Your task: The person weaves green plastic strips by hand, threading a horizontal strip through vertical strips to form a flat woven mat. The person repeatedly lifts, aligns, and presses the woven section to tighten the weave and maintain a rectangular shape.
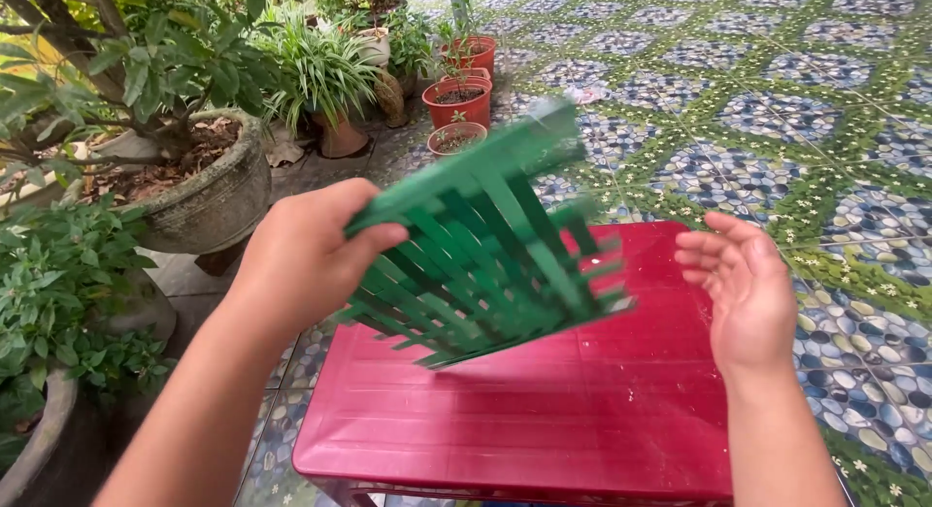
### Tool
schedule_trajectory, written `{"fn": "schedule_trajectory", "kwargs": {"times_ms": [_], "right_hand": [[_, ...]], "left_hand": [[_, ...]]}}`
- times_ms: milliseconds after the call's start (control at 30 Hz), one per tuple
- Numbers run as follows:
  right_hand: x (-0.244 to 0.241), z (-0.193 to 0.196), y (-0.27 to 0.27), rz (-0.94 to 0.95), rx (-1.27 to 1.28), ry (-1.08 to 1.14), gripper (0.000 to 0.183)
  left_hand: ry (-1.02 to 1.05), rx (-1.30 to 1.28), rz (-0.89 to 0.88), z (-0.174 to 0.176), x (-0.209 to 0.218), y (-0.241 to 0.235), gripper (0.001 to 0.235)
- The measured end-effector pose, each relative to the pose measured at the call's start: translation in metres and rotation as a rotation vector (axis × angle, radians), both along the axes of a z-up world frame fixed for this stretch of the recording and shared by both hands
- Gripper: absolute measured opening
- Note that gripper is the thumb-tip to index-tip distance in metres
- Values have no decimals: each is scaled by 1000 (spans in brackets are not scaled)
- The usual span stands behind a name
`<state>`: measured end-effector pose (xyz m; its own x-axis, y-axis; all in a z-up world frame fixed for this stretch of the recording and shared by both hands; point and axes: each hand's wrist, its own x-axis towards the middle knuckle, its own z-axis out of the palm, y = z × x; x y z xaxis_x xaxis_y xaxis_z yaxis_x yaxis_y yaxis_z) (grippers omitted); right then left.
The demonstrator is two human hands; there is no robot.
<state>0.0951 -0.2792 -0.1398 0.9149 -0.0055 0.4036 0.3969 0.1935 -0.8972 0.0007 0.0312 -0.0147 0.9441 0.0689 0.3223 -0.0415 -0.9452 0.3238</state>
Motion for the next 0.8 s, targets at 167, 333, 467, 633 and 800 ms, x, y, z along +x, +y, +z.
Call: {"fn": "schedule_trajectory", "kwargs": {"times_ms": [167, 333, 467, 633, 800], "right_hand": [[2, 9, 11, 73, 105, 170, 51], [-4, -15, 29, 50, 91, 33, 39], [5, -58, 17, 29, 27, 37, 38], [-3, -127, 8, 16, 27, 30, 33], [-29, -133, 9, -32, -47, 96, 36]], "left_hand": [[-446, -529, -38, -69, 11, 12, 12], [-542, -1308, -150, -148, 14, -30, 19], [-514, -1339, -126, -208, 29, -30, 26], [-426, -1302, -271, -269, 29, -36, 49], [-363, -1350, -234, -302, 23, -35, 47]]}}
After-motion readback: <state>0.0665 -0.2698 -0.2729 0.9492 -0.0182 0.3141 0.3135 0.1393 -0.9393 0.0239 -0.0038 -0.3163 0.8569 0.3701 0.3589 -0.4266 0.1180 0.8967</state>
